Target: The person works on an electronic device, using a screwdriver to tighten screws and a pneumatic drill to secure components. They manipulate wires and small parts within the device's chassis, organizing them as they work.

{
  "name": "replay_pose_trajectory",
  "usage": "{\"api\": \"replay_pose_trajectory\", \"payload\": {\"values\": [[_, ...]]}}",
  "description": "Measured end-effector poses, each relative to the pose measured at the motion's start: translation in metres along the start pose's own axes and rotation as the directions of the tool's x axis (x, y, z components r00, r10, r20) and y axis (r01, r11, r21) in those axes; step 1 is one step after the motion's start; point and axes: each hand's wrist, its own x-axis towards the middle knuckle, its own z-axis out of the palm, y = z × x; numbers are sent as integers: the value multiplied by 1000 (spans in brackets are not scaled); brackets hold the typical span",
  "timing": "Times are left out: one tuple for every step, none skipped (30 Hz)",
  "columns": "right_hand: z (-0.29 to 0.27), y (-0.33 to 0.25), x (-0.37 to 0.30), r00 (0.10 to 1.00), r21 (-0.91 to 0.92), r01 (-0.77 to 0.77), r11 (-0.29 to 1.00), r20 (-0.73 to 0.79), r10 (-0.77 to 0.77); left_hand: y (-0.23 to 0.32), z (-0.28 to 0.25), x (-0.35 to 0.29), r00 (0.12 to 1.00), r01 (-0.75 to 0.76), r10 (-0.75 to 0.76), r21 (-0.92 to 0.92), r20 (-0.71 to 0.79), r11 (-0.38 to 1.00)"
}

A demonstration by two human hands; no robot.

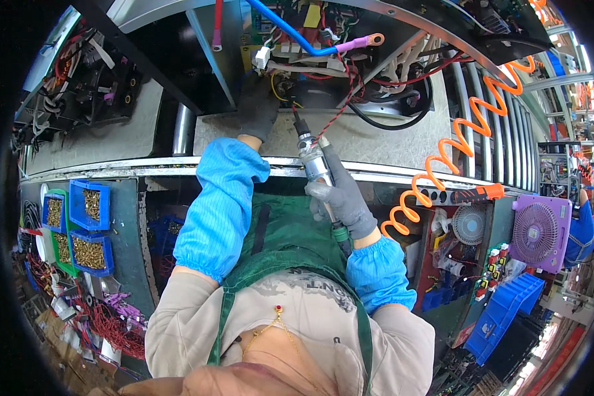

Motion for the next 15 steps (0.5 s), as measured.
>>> {"api": "replay_pose_trajectory", "payload": {"values": [[1, 1, 0, 1000, 31, 9, 999, 2, -9, 1, -1, 0, 1000, -8, 8, 1, -25, 1000], [1, 3, 1, 1000, 63, 17, 998, 3, -17, 0, 0, 0, 1000, -6, 6, 16, -13, 1000], [1, 5, 1, 1000, 96, 26, 995, 4, -26, -1, 1, -1, 1000, -4, 4, 32, -1, 999], [1, 5, 2, 1000, 86, 19, 996, 7, -20, -2, 2, -1, 1000, -2, 2, 48, 11, 999], [0, 4, 4, 1000, 76, 14, 997, 8, -15, 0, 0, 0, 1000, -6, 6, 36, -3, 999], [0, 4, 5, 1000, 65, 9, 998, 9, -10, 2, -1, 1, 1000, -8, 8, 26, -18, 1000], [-1, 4, 4, 1000, 78, 9, 997, 7, -10, 5, -4, 1, 999, -12, 13, 14, -30, 1000], [-1, 5, 4, 1000, 90, 8, 996, 8, -8, 3, -3, 2, 1000, -15, 16, 13, -27, 1000], [-1, 5, 3, 1000, 102, 6, 995, 8, -7, 3, -3, 2, 999, -19, 20, 13, -29, 1000], [-2, 5, 3, 1000, 132, -7, 991, 17, 5, 2, -3, 1, 999, -21, 22, 13, -30, 1000], [-2, 3, 3, 1000, 162, -19, 987, 26, 15, 1, -2, 1, 999, -23, 24, 16, -33, 1000], [-2, 2, 3, 999, 190, -32, 981, 36, 26, 0, -2, 1, 999, -24, 25, 20, -35, 999], [-2, 3, 3, 998, 294, -34, 955, 68, 15, -1, -2, 0, 999, -25, 26, 25, -34, 999], [-3, 5, 3, 995, 396, -38, 917, 96, 0, 0, -1, 0, 999, -28, 29, 27, -32, 999], [-5, 8, 4, 992, 493, -44, 869, 122, -19, -1, 0, 0, 999, -31, 32, 25, -32, 999]]}}
